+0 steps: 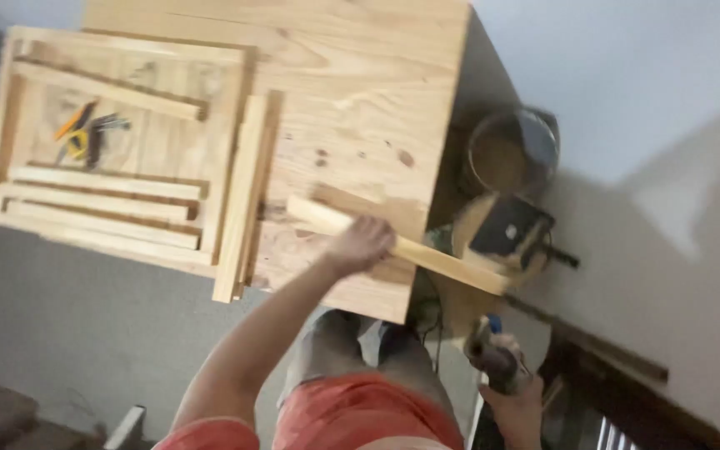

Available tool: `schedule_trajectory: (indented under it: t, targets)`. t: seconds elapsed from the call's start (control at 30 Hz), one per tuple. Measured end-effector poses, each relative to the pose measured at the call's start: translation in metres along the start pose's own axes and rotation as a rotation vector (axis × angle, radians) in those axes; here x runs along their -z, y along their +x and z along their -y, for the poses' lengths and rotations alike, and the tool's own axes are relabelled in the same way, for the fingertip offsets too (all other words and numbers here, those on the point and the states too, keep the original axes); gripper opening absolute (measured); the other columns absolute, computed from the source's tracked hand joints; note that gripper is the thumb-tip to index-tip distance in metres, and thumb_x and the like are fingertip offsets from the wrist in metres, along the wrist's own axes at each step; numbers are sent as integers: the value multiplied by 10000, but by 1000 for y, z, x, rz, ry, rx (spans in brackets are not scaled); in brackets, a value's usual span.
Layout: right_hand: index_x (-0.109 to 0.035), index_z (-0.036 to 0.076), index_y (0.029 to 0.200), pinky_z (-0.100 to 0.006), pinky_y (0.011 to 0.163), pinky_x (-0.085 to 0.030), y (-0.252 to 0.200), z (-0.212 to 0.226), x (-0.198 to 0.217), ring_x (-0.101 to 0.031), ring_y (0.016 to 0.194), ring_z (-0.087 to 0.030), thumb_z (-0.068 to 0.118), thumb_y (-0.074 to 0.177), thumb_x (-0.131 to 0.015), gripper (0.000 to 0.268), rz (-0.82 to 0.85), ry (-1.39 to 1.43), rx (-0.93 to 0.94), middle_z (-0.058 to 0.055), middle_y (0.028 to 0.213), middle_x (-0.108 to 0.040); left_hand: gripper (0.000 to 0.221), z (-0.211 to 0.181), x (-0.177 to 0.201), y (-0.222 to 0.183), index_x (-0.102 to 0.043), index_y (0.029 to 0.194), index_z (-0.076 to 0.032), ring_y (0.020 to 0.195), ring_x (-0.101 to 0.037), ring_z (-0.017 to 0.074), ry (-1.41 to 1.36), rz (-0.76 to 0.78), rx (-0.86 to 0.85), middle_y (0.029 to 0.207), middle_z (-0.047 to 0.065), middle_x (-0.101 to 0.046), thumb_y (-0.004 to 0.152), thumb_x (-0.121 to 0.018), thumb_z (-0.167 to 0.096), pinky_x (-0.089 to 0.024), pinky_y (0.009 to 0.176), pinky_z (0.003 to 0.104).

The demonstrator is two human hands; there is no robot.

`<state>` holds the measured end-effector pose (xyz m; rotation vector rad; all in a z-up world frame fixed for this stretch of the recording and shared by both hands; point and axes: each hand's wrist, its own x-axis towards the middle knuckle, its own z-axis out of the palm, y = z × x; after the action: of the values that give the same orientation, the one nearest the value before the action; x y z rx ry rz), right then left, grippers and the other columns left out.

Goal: Sanding a small wooden slat using a handheld power sander on a workbench.

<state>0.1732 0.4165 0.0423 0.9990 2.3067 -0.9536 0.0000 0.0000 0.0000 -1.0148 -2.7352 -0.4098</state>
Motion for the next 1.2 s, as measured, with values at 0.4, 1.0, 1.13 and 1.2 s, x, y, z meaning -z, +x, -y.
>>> schedule_trajectory:
  t: [0.4, 1.0, 1.13, 1.2]
  targets:
    - [-524, -4, 1422, -492, 936, -493, -48, 75, -17, -654, 1063, -408, 41, 573, -1010, 978, -236, -62, -143, -272, 1176, -697, 215, 149, 112, -201, -574, 988, 2, 800, -466, 388, 690, -34, 952, 912, 241, -515, 786, -503, -12, -432, 711, 501]
    - [-466, 72, 1338, -475, 786, -469, -215, 195, -49, -596, 982, -341, 25, 575, -902, 880, -446, 136, 58, -217, 1194, -640, 873, 158, 101, -173, -360, 1509, 72, 1211, -532, 451, -7, 39, 1091, 1362, 291, -507, 912, -729, -448, -527, 994, 513]
    - [-464, 62, 1326, -438, 768, -481, -214, 167, -50, -618, 953, -285, 66, 562, -878, 870, -501, 166, 147, -208, 1183, -670, 641, 153, 80, -170, -410, 1474, 101, 1165, -550, 492, -35, 2, 1139, 1287, 306, -529, 886, -567, -102, -510, 984, 536]
    - [-446, 32, 1314, -379, 881, -476, -189, 128, -54, -585, 987, -255, -52, 612, -829, 804, -487, 425, 257, -203, 1192, -627, 671, 135, 88, -165, -410, 1373, 96, 1005, -525, 467, 51, -107, 998, 1155, 260, -514, 778, -645, -104, -505, 880, 551]
